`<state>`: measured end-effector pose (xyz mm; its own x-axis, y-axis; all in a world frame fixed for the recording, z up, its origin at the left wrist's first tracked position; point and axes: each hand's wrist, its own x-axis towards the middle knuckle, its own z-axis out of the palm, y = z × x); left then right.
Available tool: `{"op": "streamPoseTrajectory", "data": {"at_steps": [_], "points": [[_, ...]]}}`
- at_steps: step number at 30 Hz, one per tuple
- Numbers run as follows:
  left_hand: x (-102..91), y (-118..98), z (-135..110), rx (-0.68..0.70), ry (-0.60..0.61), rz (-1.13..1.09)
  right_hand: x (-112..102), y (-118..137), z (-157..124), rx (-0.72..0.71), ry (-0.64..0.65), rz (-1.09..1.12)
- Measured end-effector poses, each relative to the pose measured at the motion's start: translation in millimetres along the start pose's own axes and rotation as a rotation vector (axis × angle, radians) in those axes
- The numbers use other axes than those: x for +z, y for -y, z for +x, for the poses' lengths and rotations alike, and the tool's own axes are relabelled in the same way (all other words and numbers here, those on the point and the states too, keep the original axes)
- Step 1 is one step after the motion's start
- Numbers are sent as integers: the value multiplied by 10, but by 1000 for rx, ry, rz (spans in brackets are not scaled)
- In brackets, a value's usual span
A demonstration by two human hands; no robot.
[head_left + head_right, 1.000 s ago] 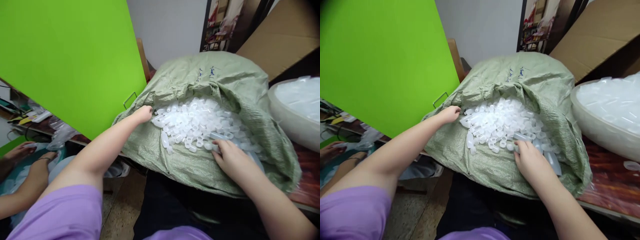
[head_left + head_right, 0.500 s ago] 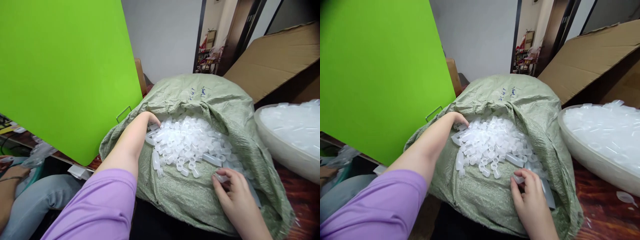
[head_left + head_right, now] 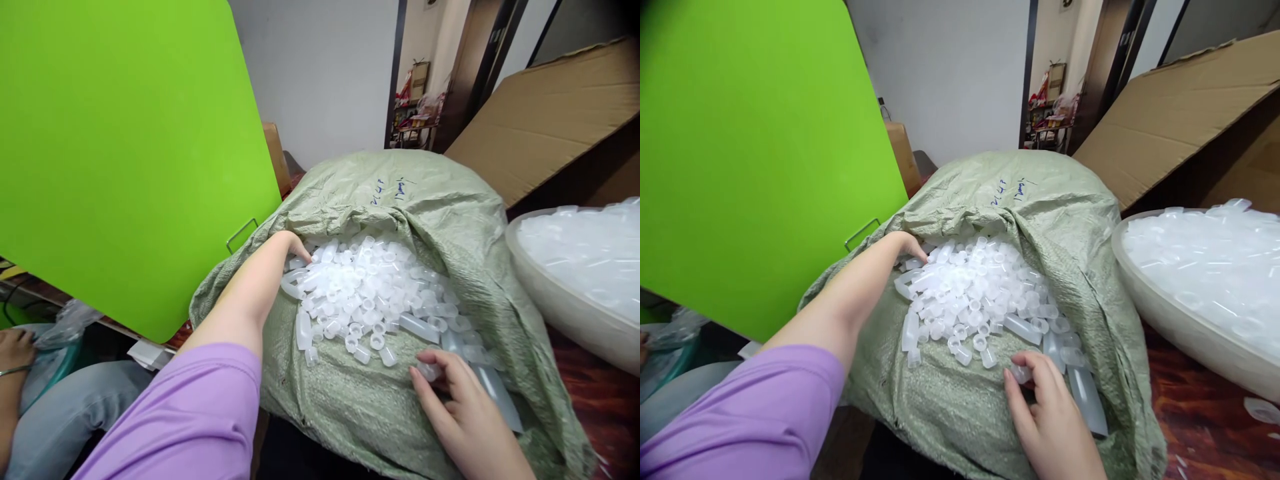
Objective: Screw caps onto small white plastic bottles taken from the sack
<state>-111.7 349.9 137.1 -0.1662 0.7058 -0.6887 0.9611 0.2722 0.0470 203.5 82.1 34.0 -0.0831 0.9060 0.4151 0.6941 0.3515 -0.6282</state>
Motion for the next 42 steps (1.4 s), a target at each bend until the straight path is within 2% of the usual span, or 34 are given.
{"op": "streamPoseTrajectory", "data": {"at_steps": [6,10,17,23,34,38,42], "points": [[142,332,-132,157,-164,23,-15,19,9,-8,23,27],[293,552,-233,178,-202,24,-26,25,-5,29,52,33],[566,858,-373,177,-361,52,-31,11,-7,59,59,94],[652,1015,-446,246,-335,14,-33,11,16,93,70,112],[597,1142,-551,294,-218,-6,-2,-52,16,90,87,98],[608,1159,-628,274,-236,17,2,-65,16,73,98,83],[686,1154,-675,234,-312,64,2,-92,10,46,91,48]]}}
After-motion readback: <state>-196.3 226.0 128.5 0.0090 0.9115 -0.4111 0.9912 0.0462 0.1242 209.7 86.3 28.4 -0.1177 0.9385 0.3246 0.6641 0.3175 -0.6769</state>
